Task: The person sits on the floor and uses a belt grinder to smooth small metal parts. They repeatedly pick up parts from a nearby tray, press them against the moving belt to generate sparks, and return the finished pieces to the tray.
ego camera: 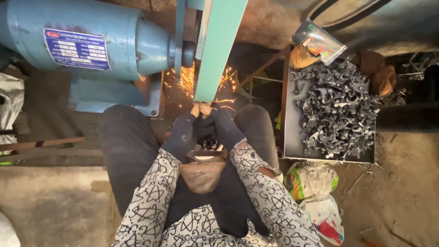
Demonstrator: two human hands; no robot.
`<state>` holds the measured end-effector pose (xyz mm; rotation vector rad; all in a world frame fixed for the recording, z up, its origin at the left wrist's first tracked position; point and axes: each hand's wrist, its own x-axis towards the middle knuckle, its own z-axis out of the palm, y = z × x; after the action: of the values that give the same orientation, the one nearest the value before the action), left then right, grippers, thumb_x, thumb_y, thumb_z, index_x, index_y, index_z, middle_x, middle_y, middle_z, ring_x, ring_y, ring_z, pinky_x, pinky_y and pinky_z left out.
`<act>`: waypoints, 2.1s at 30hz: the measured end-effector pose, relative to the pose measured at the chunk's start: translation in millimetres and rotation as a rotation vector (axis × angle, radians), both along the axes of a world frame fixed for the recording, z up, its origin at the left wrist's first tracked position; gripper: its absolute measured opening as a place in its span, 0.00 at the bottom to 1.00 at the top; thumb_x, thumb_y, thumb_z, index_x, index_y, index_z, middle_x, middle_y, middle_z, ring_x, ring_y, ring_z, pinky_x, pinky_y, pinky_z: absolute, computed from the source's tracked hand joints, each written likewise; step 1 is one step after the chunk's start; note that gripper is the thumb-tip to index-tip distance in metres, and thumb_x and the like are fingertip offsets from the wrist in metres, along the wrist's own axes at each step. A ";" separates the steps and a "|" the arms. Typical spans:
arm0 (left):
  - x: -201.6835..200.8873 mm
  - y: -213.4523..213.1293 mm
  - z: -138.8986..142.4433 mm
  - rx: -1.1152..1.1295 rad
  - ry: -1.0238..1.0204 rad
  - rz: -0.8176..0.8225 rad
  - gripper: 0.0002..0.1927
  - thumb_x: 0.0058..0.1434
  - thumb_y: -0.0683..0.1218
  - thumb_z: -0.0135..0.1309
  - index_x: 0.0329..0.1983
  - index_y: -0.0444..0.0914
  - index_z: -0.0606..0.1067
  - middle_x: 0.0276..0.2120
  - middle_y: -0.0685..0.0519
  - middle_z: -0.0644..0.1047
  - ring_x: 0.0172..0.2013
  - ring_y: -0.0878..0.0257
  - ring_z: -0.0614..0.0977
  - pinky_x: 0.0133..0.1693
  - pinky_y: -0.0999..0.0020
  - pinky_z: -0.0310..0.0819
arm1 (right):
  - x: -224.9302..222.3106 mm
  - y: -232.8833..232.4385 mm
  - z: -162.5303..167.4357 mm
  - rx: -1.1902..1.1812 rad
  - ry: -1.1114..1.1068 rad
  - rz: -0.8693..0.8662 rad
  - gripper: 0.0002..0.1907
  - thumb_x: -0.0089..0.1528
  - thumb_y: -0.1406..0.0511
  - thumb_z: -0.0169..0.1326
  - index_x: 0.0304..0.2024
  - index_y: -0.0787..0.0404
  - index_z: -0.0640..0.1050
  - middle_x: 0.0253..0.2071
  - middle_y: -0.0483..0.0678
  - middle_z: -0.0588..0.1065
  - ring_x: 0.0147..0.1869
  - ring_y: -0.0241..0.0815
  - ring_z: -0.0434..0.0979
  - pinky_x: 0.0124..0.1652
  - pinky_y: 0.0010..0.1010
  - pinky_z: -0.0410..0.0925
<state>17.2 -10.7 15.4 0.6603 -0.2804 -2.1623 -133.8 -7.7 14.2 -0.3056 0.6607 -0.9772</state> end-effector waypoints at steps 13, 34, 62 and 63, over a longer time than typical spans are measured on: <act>-1.5 -4.6 -2.3 -0.518 -1.202 0.100 0.15 0.66 0.50 0.57 0.46 0.33 0.79 0.38 0.47 0.83 0.38 0.61 0.83 0.42 0.65 0.75 | 20.7 15.6 3.1 -0.115 0.637 -0.307 0.10 0.66 0.67 0.56 0.46 0.68 0.81 0.40 0.46 0.81 0.43 0.36 0.79 0.42 0.26 0.72; -32.0 9.6 9.0 -0.667 -1.328 -0.507 0.24 0.65 0.58 0.50 0.61 0.43 0.74 0.56 0.46 0.78 0.57 0.46 0.77 0.57 0.54 0.68 | -196.2 -50.1 36.9 -0.356 2.290 -0.399 0.17 0.55 0.59 0.61 0.42 0.62 0.77 0.39 0.57 0.79 0.44 0.58 0.81 0.43 0.42 0.73; -54.0 15.5 22.4 -0.477 -1.139 0.257 0.16 0.69 0.51 0.55 0.42 0.31 0.80 0.30 0.48 0.80 0.32 0.57 0.81 0.37 0.61 0.72 | -19.2 -23.3 19.3 -0.270 0.702 -0.372 0.12 0.64 0.74 0.53 0.50 0.64 0.75 0.45 0.47 0.77 0.49 0.38 0.78 0.49 0.30 0.73; -56.7 13.3 21.1 -0.419 -1.211 0.212 0.17 0.70 0.51 0.56 0.41 0.30 0.80 0.29 0.47 0.79 0.32 0.56 0.80 0.37 0.60 0.71 | -20.2 -27.5 18.5 -0.237 0.645 -0.349 0.11 0.64 0.74 0.53 0.50 0.64 0.76 0.45 0.48 0.77 0.48 0.38 0.77 0.48 0.30 0.73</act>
<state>-39.5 2.6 36.5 1.5767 -1.1780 -1.1974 -154.0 -35.2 32.6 -0.7498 1.2144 -1.3052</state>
